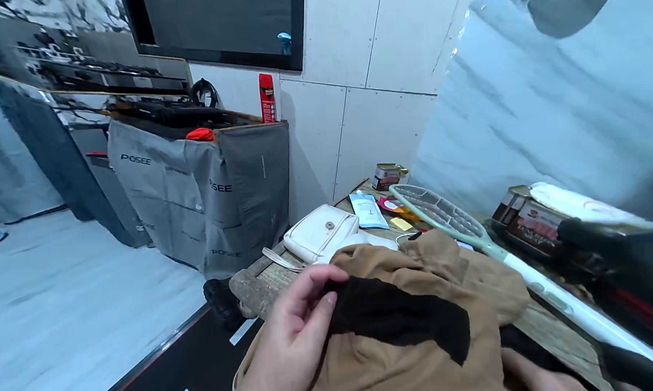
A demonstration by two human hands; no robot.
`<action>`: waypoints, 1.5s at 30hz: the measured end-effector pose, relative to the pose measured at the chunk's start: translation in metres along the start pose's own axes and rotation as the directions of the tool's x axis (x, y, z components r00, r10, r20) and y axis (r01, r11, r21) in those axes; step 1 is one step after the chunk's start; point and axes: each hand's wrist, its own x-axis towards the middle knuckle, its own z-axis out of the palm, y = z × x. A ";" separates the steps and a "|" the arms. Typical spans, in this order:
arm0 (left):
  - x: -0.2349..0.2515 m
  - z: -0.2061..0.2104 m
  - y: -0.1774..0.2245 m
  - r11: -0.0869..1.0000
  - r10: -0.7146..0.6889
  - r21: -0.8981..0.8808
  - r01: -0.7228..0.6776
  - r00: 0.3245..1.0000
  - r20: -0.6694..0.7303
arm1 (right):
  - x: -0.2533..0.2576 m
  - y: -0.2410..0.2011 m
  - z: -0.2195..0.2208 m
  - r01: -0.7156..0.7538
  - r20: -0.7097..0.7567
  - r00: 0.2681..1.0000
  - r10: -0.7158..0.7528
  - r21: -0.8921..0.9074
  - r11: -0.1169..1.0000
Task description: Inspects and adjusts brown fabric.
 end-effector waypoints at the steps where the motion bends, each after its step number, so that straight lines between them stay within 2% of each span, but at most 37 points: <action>1: 0.000 -0.002 -0.001 1.000 0.020 0.017 -0.021 1.000 0.022 | -0.002 0.006 0.002 0.095 -0.138 0.986 -0.093 0.001 0.996; 2: -0.001 -0.003 -0.001 0.999 0.024 0.036 -0.026 0.999 0.043 | -0.003 0.006 0.003 0.196 -0.307 0.932 -0.192 -0.017 0.980; 3: -0.001 -0.004 0.000 0.998 0.018 0.052 -0.020 0.998 0.055 | -0.004 0.002 0.003 0.304 -0.466 0.832 -0.299 -0.066 0.950; 4: -0.002 -0.003 0.001 0.998 0.003 0.069 -0.007 0.998 0.059 | -0.004 -0.005 0.002 0.427 -0.560 0.719 -0.412 -0.112 0.897; 5: -0.002 -0.001 0.002 0.996 -0.005 0.089 0.000 0.998 0.057 | -0.004 -0.013 0.002 0.543 -0.574 0.639 -0.512 -0.136 0.829; 7: 0.000 0.001 0.000 0.991 0.014 0.132 -0.019 0.999 0.042 | -0.001 -0.029 0.007 0.688 -0.485 0.584 -0.651 -0.131 0.714; 10: 0.003 0.002 -0.007 0.969 0.039 0.243 -0.043 0.999 0.020 | 0.008 -0.035 0.027 0.682 -0.373 0.612 -0.698 -0.199 0.704; 12: 0.006 -0.001 -0.013 0.949 0.025 0.314 -0.030 0.999 0.022 | 0.013 -0.026 0.037 0.647 -0.355 0.639 -0.682 -0.231 0.727; 15: 0.006 -0.003 -0.023 0.922 -0.025 0.388 -0.003 0.997 0.067 | 0.015 -0.017 0.044 0.648 -0.372 0.641 -0.672 -0.206 0.733; 18: 0.008 -0.008 -0.022 0.894 -0.015 0.447 -0.034 0.994 0.106 | 0.014 -0.012 0.040 0.679 -0.490 0.607 -0.625 -0.087 0.729; 21: 0.003 -0.014 0.003 0.791 0.097 0.594 -0.146 0.989 0.114 | 0.007 -0.002 0.034 0.685 -0.645 0.566 -0.514 0.021 0.728; 24: -0.010 -0.008 0.041 0.778 0.151 0.560 -0.285 0.950 0.274 | -0.002 -0.004 0.036 0.696 -0.709 0.540 -0.453 0.074 0.714; 26: -0.020 0.005 0.055 0.770 0.117 0.532 -0.354 0.896 0.427 | -0.008 -0.011 0.043 0.706 -0.692 0.537 -0.482 0.057 0.706; 28: -0.031 0.017 0.056 0.733 0.072 0.567 -0.375 0.872 0.484 | -0.011 -0.018 0.052 0.717 -0.668 0.532 -0.521 0.028 0.696; 30: -0.038 0.024 0.052 0.694 0.047 0.616 -0.372 0.878 0.476 | -0.014 -0.026 0.056 0.713 -0.647 0.535 -0.544 0.000 0.701; 33: -0.044 0.028 0.049 0.719 0.015 0.606 -0.340 0.879 0.476 | -0.014 -0.031 0.060 0.699 -0.645 0.525 -0.555 -0.045 0.714; 37: -0.044 0.037 0.049 0.725 0.068 0.586 -0.361 0.885 0.461 | -0.012 -0.029 0.064 0.718 -0.687 0.484 -0.542 -0.042 0.695; 40: -0.039 0.036 0.049 0.647 0.114 0.666 -0.372 0.910 0.398 | -0.014 -0.022 0.063 0.731 -0.692 0.475 -0.544 -0.034 0.682; 45: -0.028 0.028 0.044 0.538 0.066 0.762 -0.361 0.919 0.389 | -0.012 -0.025 0.062 0.740 -0.703 0.458 -0.544 -0.038 0.671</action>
